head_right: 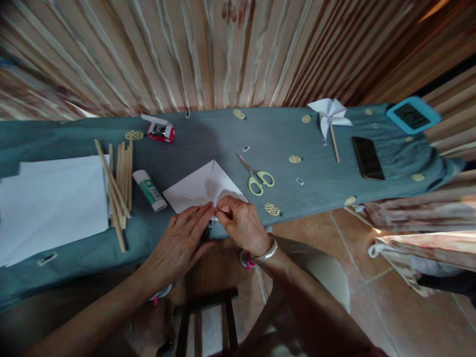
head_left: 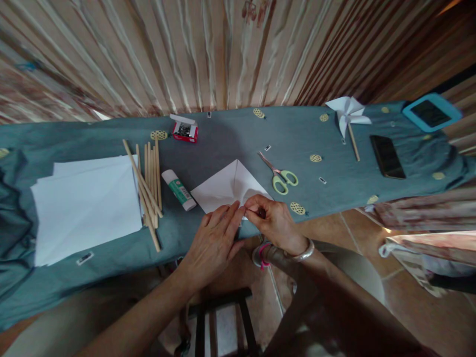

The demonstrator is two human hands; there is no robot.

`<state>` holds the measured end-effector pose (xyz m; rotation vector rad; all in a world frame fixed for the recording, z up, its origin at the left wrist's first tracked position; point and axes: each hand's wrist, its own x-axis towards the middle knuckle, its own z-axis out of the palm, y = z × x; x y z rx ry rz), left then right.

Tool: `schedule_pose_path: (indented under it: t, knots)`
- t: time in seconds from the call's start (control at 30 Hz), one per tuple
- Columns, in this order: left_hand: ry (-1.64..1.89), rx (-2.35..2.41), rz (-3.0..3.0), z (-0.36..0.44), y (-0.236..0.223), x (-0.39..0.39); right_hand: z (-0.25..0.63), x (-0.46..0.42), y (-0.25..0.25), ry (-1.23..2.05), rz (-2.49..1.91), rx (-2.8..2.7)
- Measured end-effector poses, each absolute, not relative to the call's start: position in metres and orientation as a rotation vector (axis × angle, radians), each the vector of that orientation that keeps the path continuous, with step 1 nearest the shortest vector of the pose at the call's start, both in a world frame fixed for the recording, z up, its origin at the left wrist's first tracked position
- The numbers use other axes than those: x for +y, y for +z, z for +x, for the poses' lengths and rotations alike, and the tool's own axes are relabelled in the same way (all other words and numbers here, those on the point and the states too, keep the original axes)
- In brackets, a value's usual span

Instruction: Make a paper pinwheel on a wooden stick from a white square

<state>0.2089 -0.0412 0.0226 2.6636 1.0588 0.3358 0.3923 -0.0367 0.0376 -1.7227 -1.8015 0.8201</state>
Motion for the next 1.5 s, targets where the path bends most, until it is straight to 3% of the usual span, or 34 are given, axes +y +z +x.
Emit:
schedule_pose_path:
  t: [0.9,1.3,1.5]
  knots:
    - [0.313,1.125,2.725,0.218,0.029,-0.03,0.391,-0.037,0.038,0.715,-1.731,-1.922]
    - [0.36,1.07,2.717,0.219,0.031,-0.02,0.388,-0.045,0.041,0.315,-1.587,-2.291]
    - [0.36,1.108,2.711,0.222,0.034,-0.014,0.408,-0.035,0.036,0.308,-1.614,-2.037]
